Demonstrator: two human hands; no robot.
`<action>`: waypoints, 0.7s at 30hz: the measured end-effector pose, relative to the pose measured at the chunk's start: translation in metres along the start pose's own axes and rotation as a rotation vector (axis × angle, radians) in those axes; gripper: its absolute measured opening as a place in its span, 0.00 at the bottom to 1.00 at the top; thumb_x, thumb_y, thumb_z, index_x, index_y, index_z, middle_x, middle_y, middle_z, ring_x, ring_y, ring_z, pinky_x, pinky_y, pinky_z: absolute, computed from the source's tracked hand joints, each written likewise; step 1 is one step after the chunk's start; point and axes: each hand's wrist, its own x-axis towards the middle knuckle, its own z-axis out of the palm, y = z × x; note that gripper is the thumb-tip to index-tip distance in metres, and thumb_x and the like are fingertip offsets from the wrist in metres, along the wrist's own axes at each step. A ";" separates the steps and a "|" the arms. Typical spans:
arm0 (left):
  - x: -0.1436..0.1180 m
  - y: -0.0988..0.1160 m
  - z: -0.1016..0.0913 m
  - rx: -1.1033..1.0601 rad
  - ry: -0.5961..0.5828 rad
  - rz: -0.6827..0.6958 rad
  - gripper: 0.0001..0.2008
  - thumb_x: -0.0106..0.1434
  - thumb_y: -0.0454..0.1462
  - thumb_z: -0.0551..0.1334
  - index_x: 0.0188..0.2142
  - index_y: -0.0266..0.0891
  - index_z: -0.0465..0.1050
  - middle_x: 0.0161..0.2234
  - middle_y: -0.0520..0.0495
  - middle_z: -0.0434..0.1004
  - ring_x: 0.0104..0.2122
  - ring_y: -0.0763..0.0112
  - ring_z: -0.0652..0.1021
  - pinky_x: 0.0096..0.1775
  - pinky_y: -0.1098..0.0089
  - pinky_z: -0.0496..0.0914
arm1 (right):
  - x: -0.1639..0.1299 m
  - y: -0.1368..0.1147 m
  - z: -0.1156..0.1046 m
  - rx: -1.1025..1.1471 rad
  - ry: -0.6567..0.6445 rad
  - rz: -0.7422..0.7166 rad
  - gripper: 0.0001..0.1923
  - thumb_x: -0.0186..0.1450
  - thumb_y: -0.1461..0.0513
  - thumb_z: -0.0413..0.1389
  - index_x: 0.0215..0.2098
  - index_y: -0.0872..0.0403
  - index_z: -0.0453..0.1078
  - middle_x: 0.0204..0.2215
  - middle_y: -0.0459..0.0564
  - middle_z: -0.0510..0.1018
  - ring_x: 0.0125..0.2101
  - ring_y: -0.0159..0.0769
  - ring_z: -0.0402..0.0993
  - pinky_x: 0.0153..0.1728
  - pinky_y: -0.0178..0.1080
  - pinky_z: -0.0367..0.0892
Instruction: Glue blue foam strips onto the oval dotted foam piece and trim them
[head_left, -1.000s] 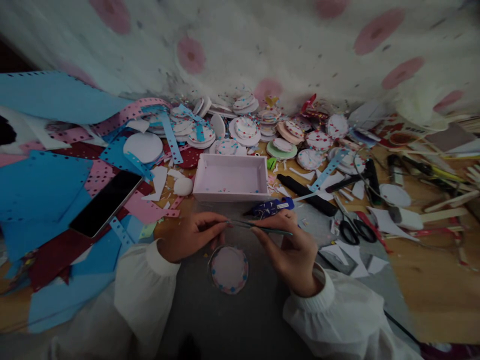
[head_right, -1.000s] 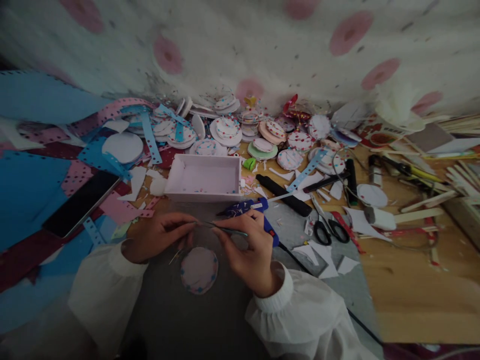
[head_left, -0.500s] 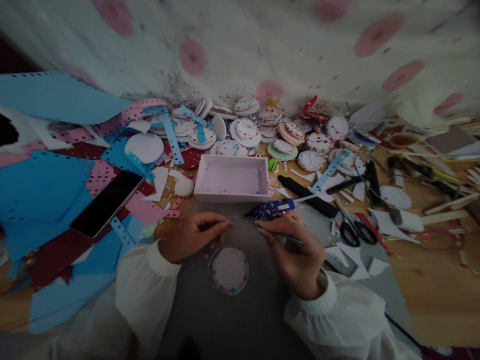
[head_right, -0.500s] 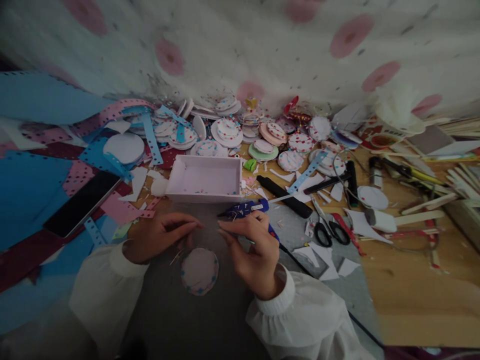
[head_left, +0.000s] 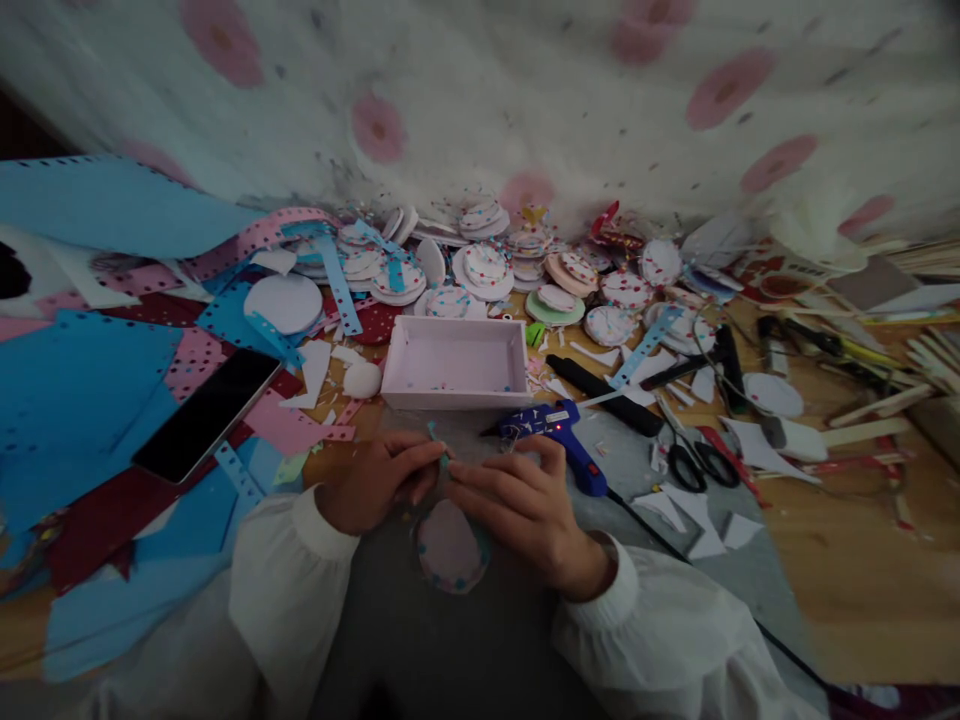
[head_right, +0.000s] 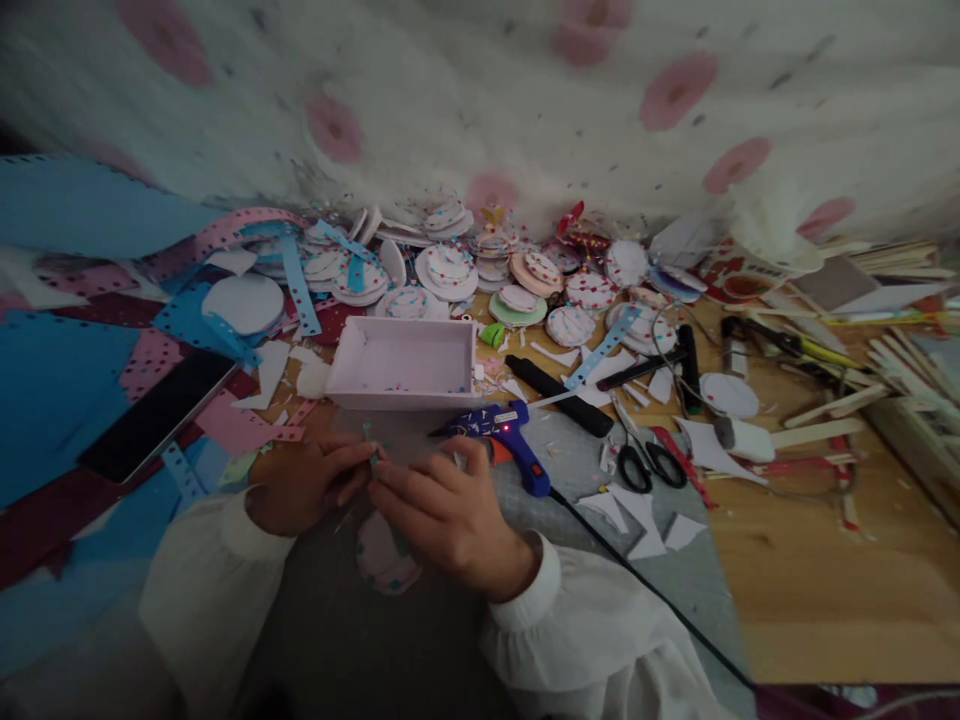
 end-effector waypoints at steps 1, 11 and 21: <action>0.001 -0.003 -0.001 -0.046 0.008 -0.015 0.20 0.63 0.45 0.54 0.19 0.37 0.64 0.11 0.56 0.59 0.12 0.80 0.57 0.16 0.76 0.52 | 0.001 0.003 -0.002 0.028 -0.028 0.005 0.13 0.64 0.68 0.51 0.45 0.51 0.71 0.44 0.43 0.80 0.36 0.33 0.72 0.45 0.46 0.56; 0.005 -0.003 -0.015 -0.235 0.073 -0.042 0.17 0.61 0.42 0.56 0.18 0.38 0.69 0.09 0.57 0.52 0.11 0.80 0.55 0.17 0.75 0.51 | -0.016 0.044 -0.036 -0.502 -0.503 0.847 0.18 0.61 0.47 0.54 0.27 0.52 0.61 0.24 0.50 0.73 0.25 0.41 0.70 0.26 0.39 0.52; 0.006 -0.011 -0.016 -0.172 0.012 -0.122 0.17 0.57 0.44 0.58 0.16 0.37 0.69 0.10 0.54 0.58 0.11 0.80 0.58 0.15 0.75 0.48 | -0.014 0.047 -0.027 -0.230 -0.398 1.005 0.13 0.54 0.54 0.55 0.32 0.52 0.60 0.21 0.45 0.70 0.21 0.36 0.67 0.23 0.35 0.54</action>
